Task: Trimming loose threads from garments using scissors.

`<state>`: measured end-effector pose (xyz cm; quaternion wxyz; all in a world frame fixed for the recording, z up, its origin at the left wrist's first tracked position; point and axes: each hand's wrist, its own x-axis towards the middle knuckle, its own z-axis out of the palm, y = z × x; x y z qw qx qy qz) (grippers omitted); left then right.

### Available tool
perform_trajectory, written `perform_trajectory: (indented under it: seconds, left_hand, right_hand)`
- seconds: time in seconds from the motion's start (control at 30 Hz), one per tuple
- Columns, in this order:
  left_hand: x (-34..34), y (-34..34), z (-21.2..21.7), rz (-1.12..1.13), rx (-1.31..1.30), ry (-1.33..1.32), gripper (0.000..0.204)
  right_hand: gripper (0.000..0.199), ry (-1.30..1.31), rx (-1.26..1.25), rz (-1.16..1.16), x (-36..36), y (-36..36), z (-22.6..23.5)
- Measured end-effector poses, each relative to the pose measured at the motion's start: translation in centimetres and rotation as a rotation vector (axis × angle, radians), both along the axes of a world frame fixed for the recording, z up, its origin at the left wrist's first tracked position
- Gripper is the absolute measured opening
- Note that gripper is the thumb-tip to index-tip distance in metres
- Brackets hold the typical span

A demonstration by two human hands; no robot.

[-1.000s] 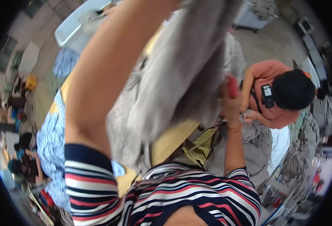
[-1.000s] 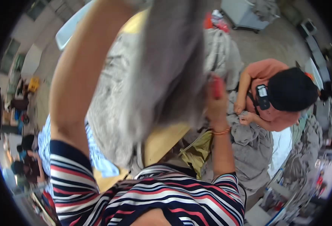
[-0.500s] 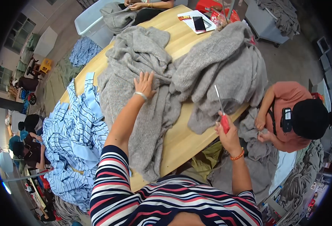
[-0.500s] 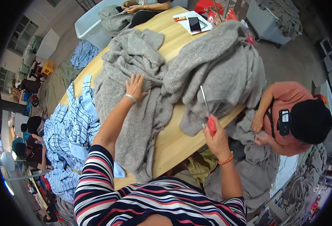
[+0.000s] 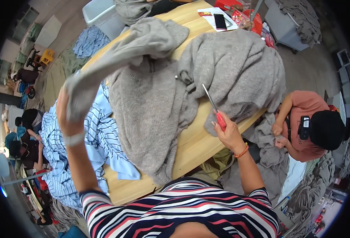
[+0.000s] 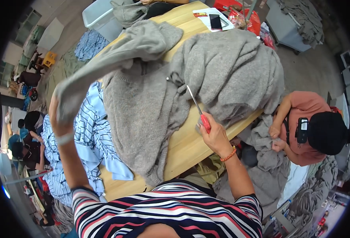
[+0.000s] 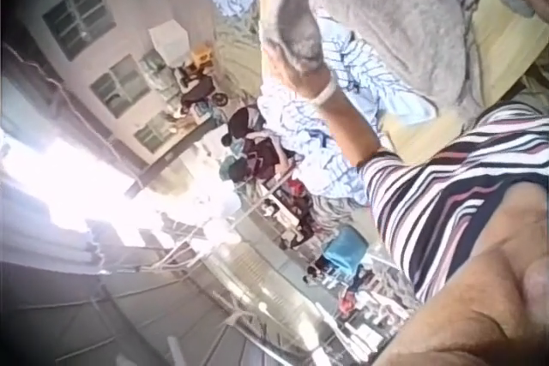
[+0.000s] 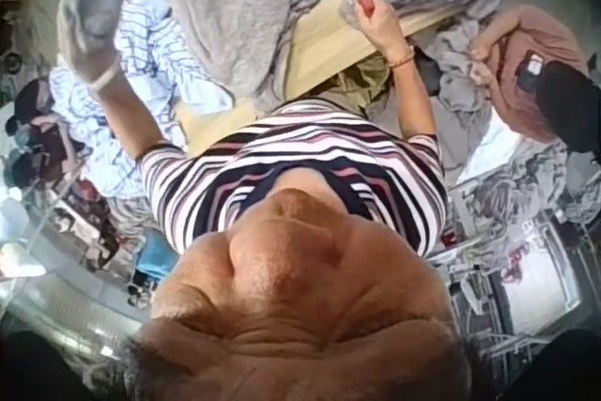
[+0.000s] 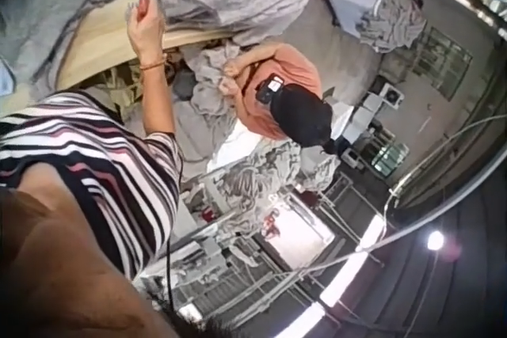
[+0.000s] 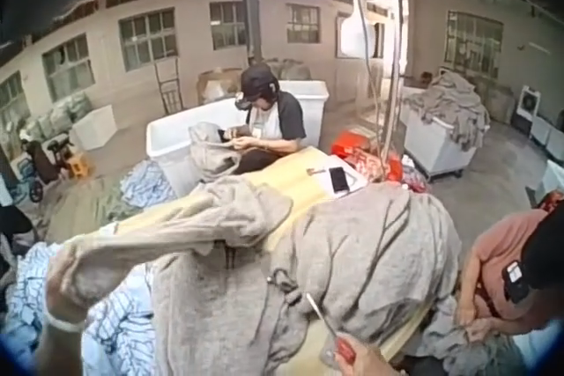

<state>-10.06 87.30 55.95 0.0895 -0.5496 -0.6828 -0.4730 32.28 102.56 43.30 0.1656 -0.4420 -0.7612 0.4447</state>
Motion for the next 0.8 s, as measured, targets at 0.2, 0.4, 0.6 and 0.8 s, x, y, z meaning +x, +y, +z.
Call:
perform_trajectory:
  seconds: [0.2,0.4,0.6,0.8]
  left_hand:
    - [11.1,-19.3,-5.4,-0.115,-0.566,-1.493,0.042]
    - [18.4,-10.7,-12.3,-0.018,-0.693,-0.263,0.057]
    - [13.8,6.1,-18.2,-0.023,-0.479,0.251,0.058]
    - [5.6,13.2,-23.9,0.207,-0.711,0.565,0.036]
  right_hand:
    - [0.040,0.038,0.013,0.141,-4.6,0.4,-0.8]
    - [0.040,-0.001,-0.003,0.215,-7.3,0.6,-0.9]
    - [0.040,0.003,0.030,0.188,-5.6,-1.0,-1.1]
    - [0.039,-0.057,0.095,0.069,-1.1,-2.6,-1.1]
